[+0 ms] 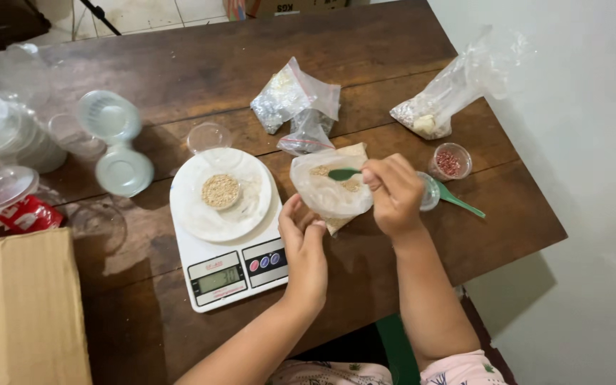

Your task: The person uses a small green spoon to transfer grains from a bag onto a scale, then pours the weighed grains into a small plastic cup and places it in a cardboard box.

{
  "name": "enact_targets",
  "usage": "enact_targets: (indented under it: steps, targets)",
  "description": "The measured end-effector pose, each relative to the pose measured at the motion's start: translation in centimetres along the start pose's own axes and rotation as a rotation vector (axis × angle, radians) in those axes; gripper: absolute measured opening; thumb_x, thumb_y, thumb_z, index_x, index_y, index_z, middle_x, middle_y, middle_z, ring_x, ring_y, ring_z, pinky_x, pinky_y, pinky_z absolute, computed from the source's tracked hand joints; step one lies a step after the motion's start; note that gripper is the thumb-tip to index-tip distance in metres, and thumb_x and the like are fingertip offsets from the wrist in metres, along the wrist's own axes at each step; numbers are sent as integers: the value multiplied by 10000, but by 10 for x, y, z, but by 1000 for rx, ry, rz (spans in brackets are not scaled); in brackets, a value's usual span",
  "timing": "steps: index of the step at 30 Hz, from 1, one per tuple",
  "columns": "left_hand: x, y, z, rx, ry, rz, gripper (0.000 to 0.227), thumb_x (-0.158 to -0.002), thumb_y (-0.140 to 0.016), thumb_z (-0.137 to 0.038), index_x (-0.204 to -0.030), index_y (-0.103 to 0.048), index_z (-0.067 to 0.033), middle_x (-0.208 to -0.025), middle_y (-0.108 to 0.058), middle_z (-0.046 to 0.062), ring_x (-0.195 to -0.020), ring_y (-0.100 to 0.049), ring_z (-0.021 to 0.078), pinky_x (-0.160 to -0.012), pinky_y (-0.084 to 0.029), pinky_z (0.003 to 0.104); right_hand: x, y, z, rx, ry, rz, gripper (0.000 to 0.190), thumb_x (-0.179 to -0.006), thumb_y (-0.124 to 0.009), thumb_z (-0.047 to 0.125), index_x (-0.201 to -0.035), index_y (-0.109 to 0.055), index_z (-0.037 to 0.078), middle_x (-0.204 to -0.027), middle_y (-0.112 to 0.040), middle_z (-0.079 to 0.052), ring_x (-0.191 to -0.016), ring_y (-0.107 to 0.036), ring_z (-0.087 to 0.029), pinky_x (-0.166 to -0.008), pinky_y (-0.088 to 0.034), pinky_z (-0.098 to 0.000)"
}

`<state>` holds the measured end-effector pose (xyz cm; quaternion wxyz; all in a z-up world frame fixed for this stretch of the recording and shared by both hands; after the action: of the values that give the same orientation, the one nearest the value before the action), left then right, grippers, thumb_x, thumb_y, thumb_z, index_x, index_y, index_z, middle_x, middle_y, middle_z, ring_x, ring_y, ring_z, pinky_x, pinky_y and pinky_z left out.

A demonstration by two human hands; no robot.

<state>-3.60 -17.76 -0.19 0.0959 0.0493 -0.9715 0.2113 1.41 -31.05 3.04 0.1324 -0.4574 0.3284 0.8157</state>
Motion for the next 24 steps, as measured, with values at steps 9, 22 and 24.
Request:
enact_targets:
  steps: [9, 22, 24]
  targets:
    - [-7, 4, 3, 29, -215, 88, 595, -741, -396, 23, -1304, -207, -18, -1240, -287, 225, -1157, -313, 332, -997, -258, 446, -9, -6, 19, -245, 15, 208, 130, -818, -545, 113, -738, -632, 58, -578, -527, -80, -502, -478, -277, -498, -414, -347]
    - [-3, 1, 8, 68, -225, 180, 641, -739, -397, 37, -1331, -158, -16, -1285, -233, 239, -1242, -224, 349, -1036, -184, 449, -1, -3, -13, -96, -104, 71, 129, -853, -549, 121, -794, -645, 59, -632, -593, -50, -585, -489, -245, -598, -418, -314]
    - [0, -2, 4, 69, -226, 198, 649, -742, -394, 37, -1336, -137, -14, -1294, -221, 250, -1252, -210, 363, -1036, -176, 458, -4, -7, -9, -79, -117, 61, 126, -853, -547, 124, -818, -651, 61, -649, -606, -39, -608, -490, -237, -622, -411, -306]
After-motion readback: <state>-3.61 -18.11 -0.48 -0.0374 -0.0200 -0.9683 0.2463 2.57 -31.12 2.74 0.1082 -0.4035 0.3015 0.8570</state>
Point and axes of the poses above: each hand's wrist, its own x-axis away from the middle knuckle, its own y-axis out of the back of the hand, z = x × y, the point moved 1 cm from there along -x, towards the middle knuckle
